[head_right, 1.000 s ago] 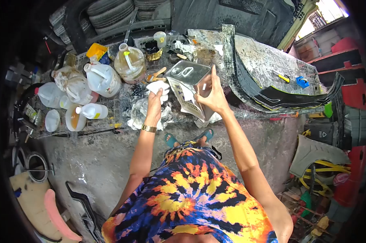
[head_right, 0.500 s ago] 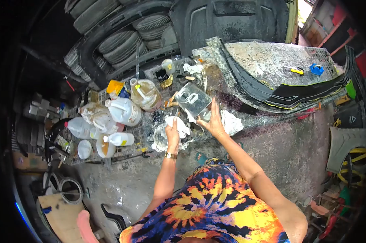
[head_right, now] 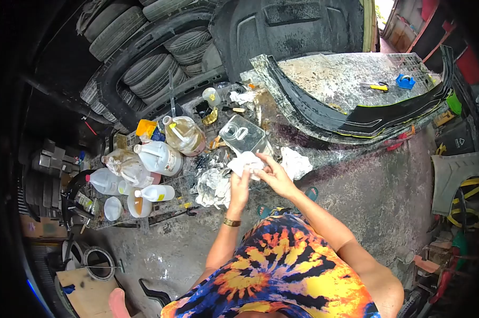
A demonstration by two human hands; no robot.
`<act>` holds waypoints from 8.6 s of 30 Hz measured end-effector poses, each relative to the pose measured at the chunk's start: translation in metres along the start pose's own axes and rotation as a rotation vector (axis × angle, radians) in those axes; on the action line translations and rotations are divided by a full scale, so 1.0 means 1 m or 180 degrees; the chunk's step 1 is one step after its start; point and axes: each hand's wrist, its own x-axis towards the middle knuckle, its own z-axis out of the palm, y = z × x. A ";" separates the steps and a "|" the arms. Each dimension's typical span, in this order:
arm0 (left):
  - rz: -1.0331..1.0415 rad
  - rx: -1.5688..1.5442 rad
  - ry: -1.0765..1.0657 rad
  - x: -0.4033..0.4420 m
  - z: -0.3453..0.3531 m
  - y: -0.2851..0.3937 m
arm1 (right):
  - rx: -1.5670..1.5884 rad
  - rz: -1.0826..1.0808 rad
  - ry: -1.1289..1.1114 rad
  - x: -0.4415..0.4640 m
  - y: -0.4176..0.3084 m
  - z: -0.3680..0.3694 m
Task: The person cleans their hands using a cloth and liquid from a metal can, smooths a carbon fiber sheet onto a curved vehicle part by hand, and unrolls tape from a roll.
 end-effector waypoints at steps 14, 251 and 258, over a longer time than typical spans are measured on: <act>0.0734 0.0813 0.0786 0.034 0.003 0.020 | -0.1889 -0.0492 0.0493 0.009 -0.044 -0.010; -0.2209 -0.3321 -0.2800 -0.226 0.607 0.019 | -0.2495 -0.1575 0.1714 -0.504 -0.108 -0.416; -0.1963 -0.2050 -0.3382 -0.283 0.715 -0.030 | -0.2918 -0.1377 0.2943 -0.487 -0.082 -0.531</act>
